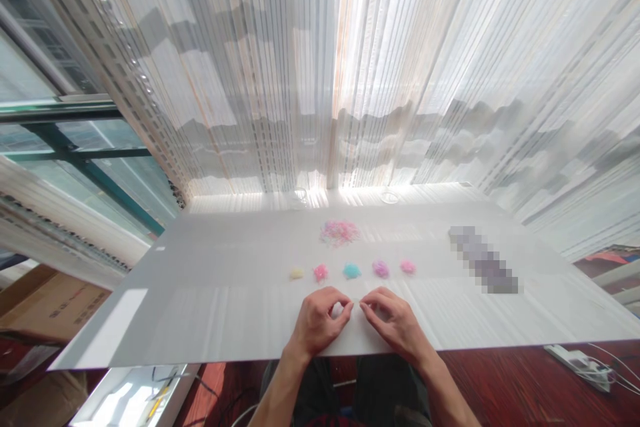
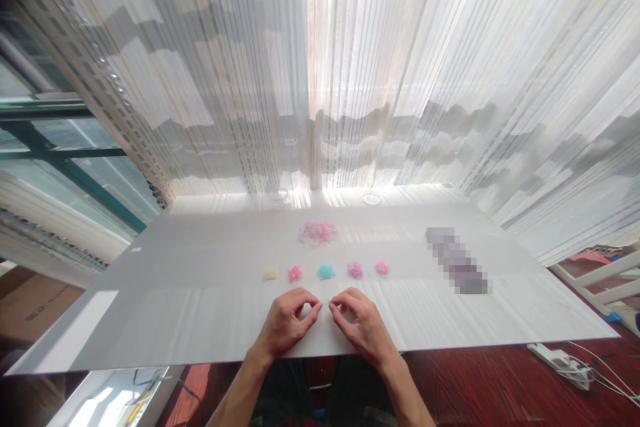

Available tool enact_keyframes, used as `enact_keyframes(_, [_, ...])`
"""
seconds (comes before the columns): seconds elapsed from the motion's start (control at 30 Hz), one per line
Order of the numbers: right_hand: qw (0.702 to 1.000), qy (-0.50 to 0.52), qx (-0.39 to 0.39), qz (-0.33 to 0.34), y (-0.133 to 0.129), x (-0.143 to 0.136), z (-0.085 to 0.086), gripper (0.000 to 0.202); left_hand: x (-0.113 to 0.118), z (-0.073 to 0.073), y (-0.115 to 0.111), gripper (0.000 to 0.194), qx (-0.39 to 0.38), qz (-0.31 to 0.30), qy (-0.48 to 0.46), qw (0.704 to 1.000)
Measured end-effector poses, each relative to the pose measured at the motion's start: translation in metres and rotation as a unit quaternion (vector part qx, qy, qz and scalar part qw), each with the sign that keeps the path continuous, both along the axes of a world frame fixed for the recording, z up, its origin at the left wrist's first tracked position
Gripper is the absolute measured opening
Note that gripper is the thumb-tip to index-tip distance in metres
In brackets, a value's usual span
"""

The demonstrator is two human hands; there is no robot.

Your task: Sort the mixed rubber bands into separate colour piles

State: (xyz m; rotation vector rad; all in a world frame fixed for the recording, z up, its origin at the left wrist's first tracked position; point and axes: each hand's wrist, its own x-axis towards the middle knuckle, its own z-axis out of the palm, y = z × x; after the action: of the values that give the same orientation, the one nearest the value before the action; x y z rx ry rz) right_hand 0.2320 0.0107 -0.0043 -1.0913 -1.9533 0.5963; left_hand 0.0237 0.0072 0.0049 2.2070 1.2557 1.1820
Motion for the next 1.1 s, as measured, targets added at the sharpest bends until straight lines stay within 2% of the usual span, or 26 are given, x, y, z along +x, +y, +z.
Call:
enact_keyframes(0.43, [0.999,0.002,-0.034,-0.002,-0.002,0.000,0.004,0.018,0.001,-0.001,0.000,0.012,-0.019,-0.014,-0.027,0.999])
enact_keyframes(0.57, [0.999,0.005,-0.042,0.002,-0.003,0.001,0.004,0.015,-0.003,0.002,-0.004,0.013,-0.006,0.000,-0.051,0.999])
enact_keyframes(0.63, [0.999,0.004,-0.041,0.004,-0.003,0.003,0.002,0.013,-0.014,0.005,-0.005,0.013,-0.001,0.029,-0.058,0.998])
enact_keyframes(0.73, [0.999,-0.002,-0.034,0.012,-0.004,0.005,0.001,0.012,-0.042,0.010,-0.001,0.011,0.026,0.127,-0.040,0.991])
enact_keyframes(0.87, [1.000,-0.013,-0.022,0.016,-0.005,0.005,0.001,0.011,-0.079,0.006,0.013,0.016,0.064,0.241,0.042,0.967])
enact_keyframes(0.97, [1.000,-0.010,-0.017,0.018,-0.005,0.005,0.002,0.010,-0.091,-0.002,0.020,0.020,0.051,0.276,0.089,0.956])
enact_keyframes(1.1, [1.000,-0.004,-0.014,0.018,-0.006,0.005,0.002,0.010,-0.089,-0.009,0.021,0.020,0.035,0.292,0.120,0.948])
